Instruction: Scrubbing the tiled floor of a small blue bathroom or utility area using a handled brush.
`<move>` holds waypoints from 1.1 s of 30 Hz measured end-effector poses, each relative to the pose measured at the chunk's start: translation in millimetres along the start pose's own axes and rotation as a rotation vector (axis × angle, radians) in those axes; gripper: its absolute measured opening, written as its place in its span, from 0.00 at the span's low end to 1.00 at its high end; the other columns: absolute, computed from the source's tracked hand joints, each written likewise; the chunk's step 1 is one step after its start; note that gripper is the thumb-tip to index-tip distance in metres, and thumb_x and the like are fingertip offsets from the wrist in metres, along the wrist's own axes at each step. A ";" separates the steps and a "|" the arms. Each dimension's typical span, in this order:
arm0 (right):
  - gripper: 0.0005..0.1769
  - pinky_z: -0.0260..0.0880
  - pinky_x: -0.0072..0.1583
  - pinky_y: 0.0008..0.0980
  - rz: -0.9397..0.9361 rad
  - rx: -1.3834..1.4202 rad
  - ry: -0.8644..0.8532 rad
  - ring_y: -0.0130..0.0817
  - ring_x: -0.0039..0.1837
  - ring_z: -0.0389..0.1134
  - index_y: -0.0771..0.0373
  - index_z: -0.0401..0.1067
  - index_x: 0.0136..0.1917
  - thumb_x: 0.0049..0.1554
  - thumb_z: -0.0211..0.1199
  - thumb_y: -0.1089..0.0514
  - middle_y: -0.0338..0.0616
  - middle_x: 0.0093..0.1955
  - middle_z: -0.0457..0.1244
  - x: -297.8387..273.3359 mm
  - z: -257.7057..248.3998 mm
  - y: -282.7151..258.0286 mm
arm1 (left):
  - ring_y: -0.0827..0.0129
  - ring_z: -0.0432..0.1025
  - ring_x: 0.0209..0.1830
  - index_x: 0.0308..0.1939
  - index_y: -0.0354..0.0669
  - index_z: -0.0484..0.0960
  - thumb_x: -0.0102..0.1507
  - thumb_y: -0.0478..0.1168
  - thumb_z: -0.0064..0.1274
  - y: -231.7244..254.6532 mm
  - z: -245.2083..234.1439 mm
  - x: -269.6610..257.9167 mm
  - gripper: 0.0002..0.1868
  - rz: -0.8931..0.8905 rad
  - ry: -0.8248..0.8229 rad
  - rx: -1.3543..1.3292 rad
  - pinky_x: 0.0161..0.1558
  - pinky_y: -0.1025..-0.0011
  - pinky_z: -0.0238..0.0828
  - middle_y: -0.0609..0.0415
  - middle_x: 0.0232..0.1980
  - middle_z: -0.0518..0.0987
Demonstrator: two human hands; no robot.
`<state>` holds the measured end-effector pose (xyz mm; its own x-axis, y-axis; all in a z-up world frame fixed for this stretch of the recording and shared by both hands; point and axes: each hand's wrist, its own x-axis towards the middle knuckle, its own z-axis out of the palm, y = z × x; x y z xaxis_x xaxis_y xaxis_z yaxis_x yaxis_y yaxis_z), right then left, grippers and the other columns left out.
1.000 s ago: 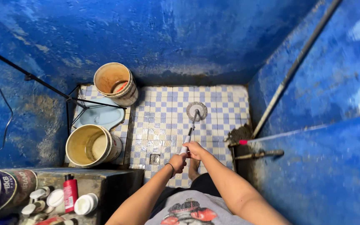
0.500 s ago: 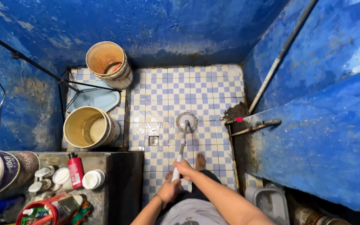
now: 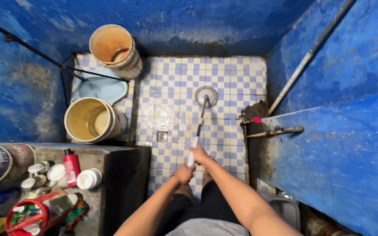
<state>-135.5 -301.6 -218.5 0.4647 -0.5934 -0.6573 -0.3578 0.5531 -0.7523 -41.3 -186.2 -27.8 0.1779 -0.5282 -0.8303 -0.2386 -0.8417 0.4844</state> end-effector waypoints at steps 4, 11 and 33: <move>0.24 0.56 0.32 0.39 0.332 -0.199 -0.135 0.41 0.34 0.63 0.67 0.62 0.61 0.62 0.57 0.47 0.51 0.38 0.63 -148.7 15.8 -108.7 | 0.60 0.80 0.31 0.54 0.38 0.78 0.62 0.51 0.54 -7.7 -2.5 -85.5 0.23 0.014 -0.077 -0.028 0.36 0.60 0.76 0.44 0.35 0.85; 0.28 0.72 0.42 0.39 0.130 -0.134 0.188 0.37 0.41 0.71 0.71 0.64 0.63 0.59 0.66 0.49 0.52 0.43 0.69 -49.2 -25.4 -16.4 | 0.58 0.79 0.31 0.50 0.36 0.81 0.62 0.52 0.57 2.0 45.7 -4.0 0.22 0.180 0.046 0.016 0.36 0.60 0.75 0.45 0.33 0.85; 0.11 0.67 0.36 0.38 0.275 0.135 -0.027 0.35 0.34 0.69 0.65 0.75 0.46 0.56 0.62 0.54 0.43 0.34 0.67 -69.2 -66.1 -48.0 | 0.56 0.80 0.31 0.40 0.30 0.83 0.65 0.56 0.46 79.2 29.2 -62.7 0.27 0.021 -0.049 0.075 0.37 0.62 0.74 0.41 0.29 0.83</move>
<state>-204.0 -325.8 -139.8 0.3873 -0.3956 -0.8328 -0.3634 0.7646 -0.5322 -99.2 -216.4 54.5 0.1254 -0.5376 -0.8338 -0.3129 -0.8190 0.4809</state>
